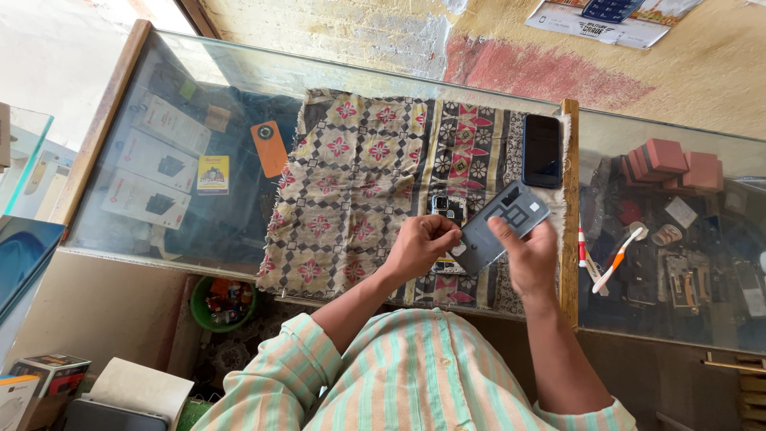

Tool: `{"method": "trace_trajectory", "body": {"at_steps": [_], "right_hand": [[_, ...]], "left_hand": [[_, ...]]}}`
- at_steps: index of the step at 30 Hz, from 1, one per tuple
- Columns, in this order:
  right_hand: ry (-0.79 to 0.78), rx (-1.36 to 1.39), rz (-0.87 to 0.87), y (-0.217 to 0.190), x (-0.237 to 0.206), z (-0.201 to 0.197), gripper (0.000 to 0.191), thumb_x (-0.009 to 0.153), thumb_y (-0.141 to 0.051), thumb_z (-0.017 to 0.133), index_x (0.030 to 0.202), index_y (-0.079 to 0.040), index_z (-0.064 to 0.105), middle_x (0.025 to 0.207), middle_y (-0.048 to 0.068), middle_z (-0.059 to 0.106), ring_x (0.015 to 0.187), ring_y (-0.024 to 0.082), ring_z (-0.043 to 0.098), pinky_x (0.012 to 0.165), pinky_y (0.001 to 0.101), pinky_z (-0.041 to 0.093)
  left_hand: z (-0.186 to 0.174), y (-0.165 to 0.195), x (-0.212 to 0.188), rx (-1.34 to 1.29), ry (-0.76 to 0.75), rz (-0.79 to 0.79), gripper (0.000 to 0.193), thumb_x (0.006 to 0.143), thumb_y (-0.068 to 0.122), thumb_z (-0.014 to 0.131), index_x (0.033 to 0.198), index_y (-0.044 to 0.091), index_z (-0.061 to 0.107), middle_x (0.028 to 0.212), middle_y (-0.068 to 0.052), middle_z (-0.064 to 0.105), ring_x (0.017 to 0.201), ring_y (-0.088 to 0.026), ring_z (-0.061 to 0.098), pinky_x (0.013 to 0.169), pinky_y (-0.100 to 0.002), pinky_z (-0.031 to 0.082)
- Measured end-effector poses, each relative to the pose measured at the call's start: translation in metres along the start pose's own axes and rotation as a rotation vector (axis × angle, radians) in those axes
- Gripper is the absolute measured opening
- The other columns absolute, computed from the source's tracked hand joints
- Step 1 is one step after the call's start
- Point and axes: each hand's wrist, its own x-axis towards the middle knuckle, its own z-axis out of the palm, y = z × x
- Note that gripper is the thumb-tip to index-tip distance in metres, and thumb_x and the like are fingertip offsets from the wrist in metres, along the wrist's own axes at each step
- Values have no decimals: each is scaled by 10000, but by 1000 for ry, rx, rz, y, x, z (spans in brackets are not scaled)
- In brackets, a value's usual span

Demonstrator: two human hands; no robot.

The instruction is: The person removes the back cover of a smartphone, then uses a screwdriver to loosen and remove several screws from the internal frame. The person continues to unscrew components while holding the phone steady on a patterned cloth.

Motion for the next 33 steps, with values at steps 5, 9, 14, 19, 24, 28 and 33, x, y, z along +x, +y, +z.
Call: {"method": "trace_trajectory", "body": {"at_steps": [5, 9, 14, 19, 24, 28, 33], "right_hand": [[-54, -414, -25, 14, -16, 14, 138, 905, -127, 786, 972, -10, 757, 893, 67, 777, 791, 142, 730, 687, 282, 585], [-27, -620, -87, 4, -21, 20, 140, 885, -143, 778, 917, -6, 779, 824, 68, 787, 719, 142, 747, 619, 287, 566], [1, -712, -68, -4, -20, 23, 131, 865, -132, 784, 913, -11, 782, 815, 70, 786, 712, 145, 755, 619, 294, 565], [12, -534, -17, -7, -21, 14, 129, 879, -132, 769, 933, -15, 767, 838, 64, 778, 741, 135, 744, 643, 285, 572], [9, -508, 0, -9, -22, 13, 140, 893, -147, 766, 927, -11, 765, 815, 52, 765, 718, 123, 722, 621, 284, 554], [-1, -622, -80, -17, -25, 18, 155, 895, -158, 770, 915, -5, 760, 781, 59, 760, 697, 129, 718, 603, 292, 540], [-16, -777, -91, -23, -28, 26, 168, 880, -171, 777, 873, -4, 761, 731, 62, 759, 654, 136, 738, 575, 301, 548]], "left_hand": [[4, 8, -3, 241, 74, 104, 211, 911, 180, 686, 958, -15, 753, 745, -89, 740, 603, -111, 657, 563, -303, 541], [4, 10, -4, 487, 81, 278, 177, 827, 144, 700, 844, -30, 723, 718, -152, 698, 589, -218, 678, 588, -358, 547], [7, 7, 11, 902, 85, 281, 209, 914, 125, 673, 763, -15, 712, 736, -156, 693, 633, -276, 670, 577, -390, 542], [-15, 7, 9, 518, 149, 234, 148, 855, 139, 716, 876, 0, 765, 743, -105, 734, 612, -148, 652, 592, -311, 526], [-5, 10, 2, 65, 69, 25, 215, 896, 187, 788, 898, -27, 763, 762, -65, 728, 667, -22, 602, 592, -251, 510], [2, 12, 0, 138, 10, 38, 195, 877, 185, 749, 953, 8, 777, 748, -48, 741, 653, -34, 638, 605, -244, 539], [2, 13, 3, 451, 11, 297, 180, 775, 108, 751, 892, -27, 745, 770, -119, 728, 641, -151, 704, 639, -285, 576]]}}
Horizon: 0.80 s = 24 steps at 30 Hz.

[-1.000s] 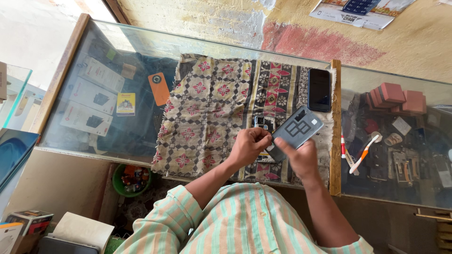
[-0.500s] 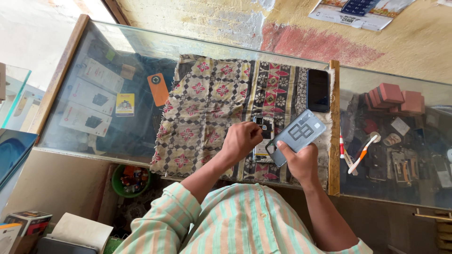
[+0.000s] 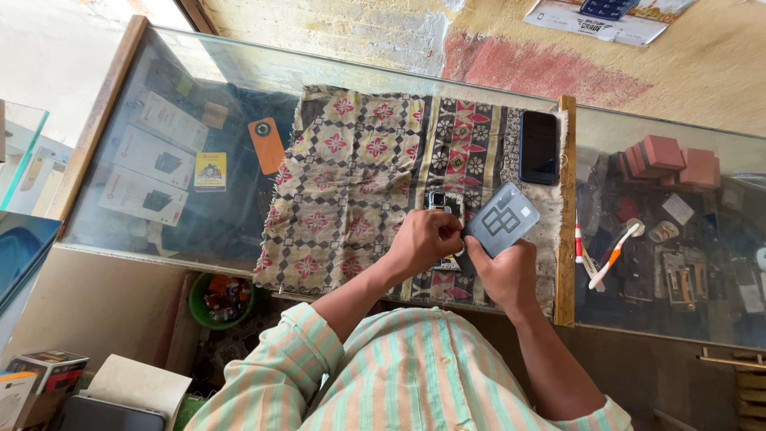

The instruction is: The person removes the back cover of a smartphone, then uses a screwdriver to loosen and remove several screws from the internal frame. The person continues to unscrew components while holding the phone steady on a patterned cloth.

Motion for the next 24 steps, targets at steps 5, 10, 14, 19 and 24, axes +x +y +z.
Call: {"method": "trace_trajectory", "body": {"at_steps": [5, 10, 14, 19, 24], "right_hand": [[-8, 85, 43, 4, -1, 0, 164, 870, -166, 773, 871, -2, 759, 759, 61, 769, 681, 145, 742, 603, 302, 550], [-21, 199, 45, 14, 1, -3, 165, 876, -172, 775, 913, -12, 758, 807, 55, 772, 717, 141, 731, 629, 291, 556], [-18, 163, 33, 14, 0, -3, 155, 883, -163, 775, 925, -14, 763, 800, 61, 770, 714, 143, 722, 627, 293, 546], [33, 90, -17, 7, -3, 2, 156, 877, -150, 779, 937, -6, 766, 801, 76, 778, 711, 146, 744, 616, 305, 552], [138, 99, -105, 1, -9, 8, 157, 892, -134, 774, 970, 2, 758, 841, 85, 778, 746, 157, 757, 643, 306, 566]], "left_hand": [[-11, -4, 7, 233, 19, 39, 102, 785, 88, 746, 805, -11, 759, 771, -132, 737, 630, -213, 685, 637, -340, 549], [-19, -6, 4, -127, -11, -189, 191, 850, 203, 780, 895, 17, 772, 742, -58, 753, 626, -77, 679, 584, -255, 548], [-5, -3, -1, -246, -28, -240, 219, 872, 210, 781, 910, -6, 775, 719, -30, 730, 622, -44, 622, 561, -236, 511], [14, -9, -6, -399, 48, -256, 188, 900, 150, 723, 908, -35, 755, 720, -12, 691, 628, -25, 554, 553, -227, 474], [28, -22, -8, -570, 81, -293, 142, 860, 83, 710, 913, -47, 734, 742, 6, 668, 630, -20, 520, 534, -224, 418]]}}
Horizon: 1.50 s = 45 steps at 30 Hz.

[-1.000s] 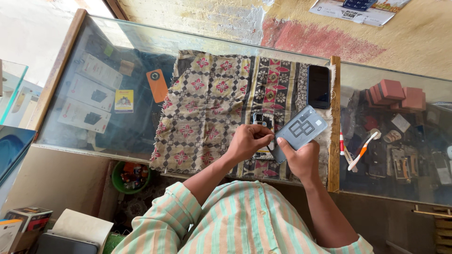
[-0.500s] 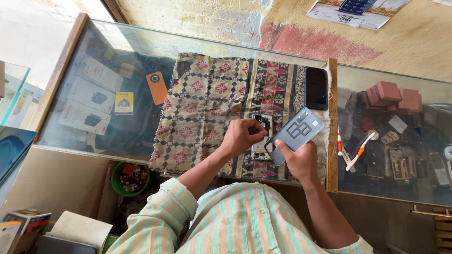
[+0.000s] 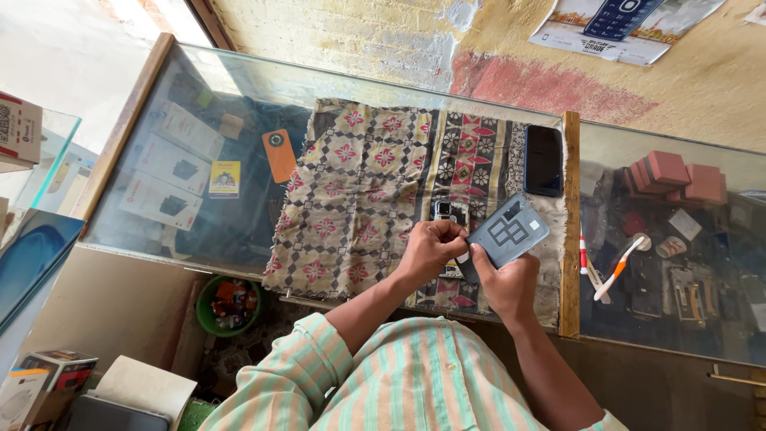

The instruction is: The person removes the back cover of a smartphone, then uses a screwdriver to loosen and remove several screws from the internal frame. The person continues to unscrew components while holding the phone steady on a patterned cloth.

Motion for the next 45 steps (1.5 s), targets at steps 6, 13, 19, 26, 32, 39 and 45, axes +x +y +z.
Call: {"method": "trace_trajectory", "body": {"at_steps": [6, 13, 19, 26, 32, 39, 45], "right_hand": [[-16, 19, -13, -1, -2, -2, 142, 910, -130, 760, 983, -7, 759, 817, 71, 772, 728, 138, 750, 634, 288, 567], [-40, 62, -21, 1, -1, -6, 128, 901, -120, 769, 945, 0, 760, 814, 67, 771, 711, 142, 738, 619, 283, 552], [7, 78, -35, 3, -6, -2, 132, 910, -115, 767, 953, 9, 757, 821, 66, 768, 723, 136, 744, 626, 274, 561], [6, 182, 74, 5, -8, -1, 132, 914, -121, 769, 941, 8, 753, 800, 51, 751, 692, 104, 694, 603, 266, 529], [-36, 291, 92, 8, -6, -8, 124, 925, -124, 758, 954, -4, 749, 832, 38, 747, 719, 95, 681, 629, 255, 530], [-59, 227, 104, 9, -8, -8, 131, 924, -144, 747, 931, -14, 760, 783, 44, 748, 674, 105, 697, 586, 264, 525], [-25, 206, 94, 6, -7, -7, 132, 924, -135, 763, 911, -5, 749, 793, 51, 745, 683, 111, 694, 605, 268, 532]], "left_hand": [[-4, -1, 0, -80, -16, 3, 132, 853, 56, 691, 915, -51, 738, 757, 2, 682, 656, -23, 555, 574, -206, 453], [-1, 10, -10, -18, 2, 34, 168, 909, 100, 723, 872, -63, 720, 743, -5, 669, 656, -25, 546, 569, -208, 454], [4, 7, -10, -28, 37, 55, 123, 871, 66, 696, 913, -47, 716, 774, -1, 689, 664, -18, 556, 579, -198, 452], [-3, -2, -7, -136, -34, 11, 130, 873, 25, 684, 947, -72, 729, 802, -26, 712, 683, -44, 601, 607, -203, 480], [-6, -6, -11, -206, -32, -8, 192, 947, 115, 699, 1000, -63, 748, 821, -30, 732, 704, -56, 626, 655, -220, 525], [-7, 6, -14, -80, -97, 52, 236, 936, 175, 782, 985, -52, 741, 852, -27, 722, 758, -46, 628, 679, -233, 532], [-11, 19, -13, 218, -28, 69, 204, 953, 204, 707, 976, 4, 745, 803, -7, 716, 703, -51, 604, 620, -239, 521]]}}
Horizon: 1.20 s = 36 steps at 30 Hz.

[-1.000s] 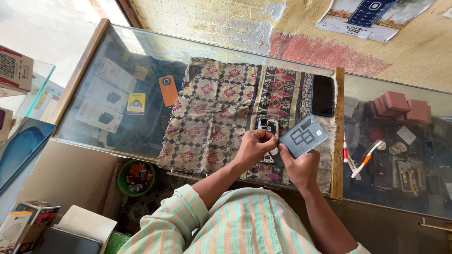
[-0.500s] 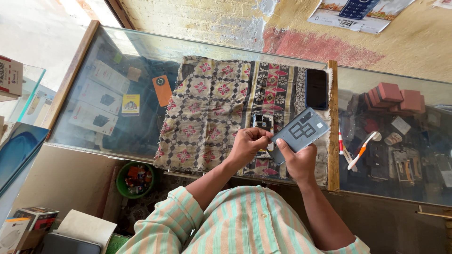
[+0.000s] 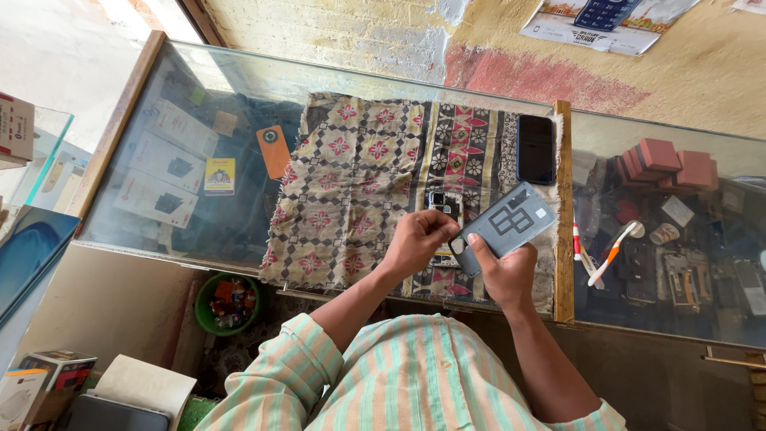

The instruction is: The person removes the back cover of a smartphone, then uses a screwdriver to loosen and remove several screws from the internal frame. The person continues to unscrew components while holding the phone steady on a patterned cloth.

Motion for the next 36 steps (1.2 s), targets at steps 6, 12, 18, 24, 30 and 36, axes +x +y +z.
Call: {"method": "trace_trajectory", "body": {"at_steps": [6, 12, 18, 24, 30, 36], "right_hand": [[2, -6, -25, -2, 4, -4, 124, 924, -135, 764, 935, -12, 753, 821, 47, 755, 713, 108, 711, 641, 258, 548], [-26, 163, 57, -3, 10, -7, 115, 935, -138, 765, 971, -30, 747, 862, 31, 751, 749, 101, 699, 679, 247, 556], [-154, 138, 153, -2, 22, -13, 106, 893, -144, 772, 935, -54, 737, 848, 45, 754, 731, 107, 709, 670, 252, 568], [-323, 447, 223, -1, 37, -6, 124, 890, -168, 751, 934, -60, 708, 817, 63, 767, 706, 132, 742, 646, 269, 623], [-360, 232, 237, 11, 31, -12, 110, 910, -137, 721, 947, -34, 732, 795, 48, 753, 694, 73, 711, 575, 217, 565], [-301, -35, 144, 28, 23, -1, 106, 887, -108, 744, 873, -6, 719, 702, 29, 699, 594, 36, 587, 501, 214, 469]], "left_hand": [[-10, -5, 1, 4, 14, -1, 334, 1020, 316, 663, 881, 20, 729, 729, -6, 665, 681, -48, 571, 603, -252, 485], [-11, -9, 5, 65, 151, 49, 409, 1052, 261, 687, 774, -31, 621, 790, -18, 545, 661, -84, 489, 559, -293, 419], [-17, 3, -2, -358, -98, -59, 185, 902, 134, 746, 996, 54, 608, 830, -26, 675, 695, -79, 635, 625, -244, 558], [-5, 0, -11, -305, -249, -131, 208, 918, 83, 781, 949, -22, 604, 811, -100, 702, 670, -132, 686, 605, -282, 579], [9, -13, -8, -556, 49, -21, 151, 958, 32, 718, 943, -18, 576, 867, -98, 712, 788, -145, 736, 722, -310, 654], [14, -1, -17, -148, 211, 39, 180, 917, 16, 745, 878, -32, 576, 845, -101, 752, 792, -109, 750, 653, -255, 613]]}}
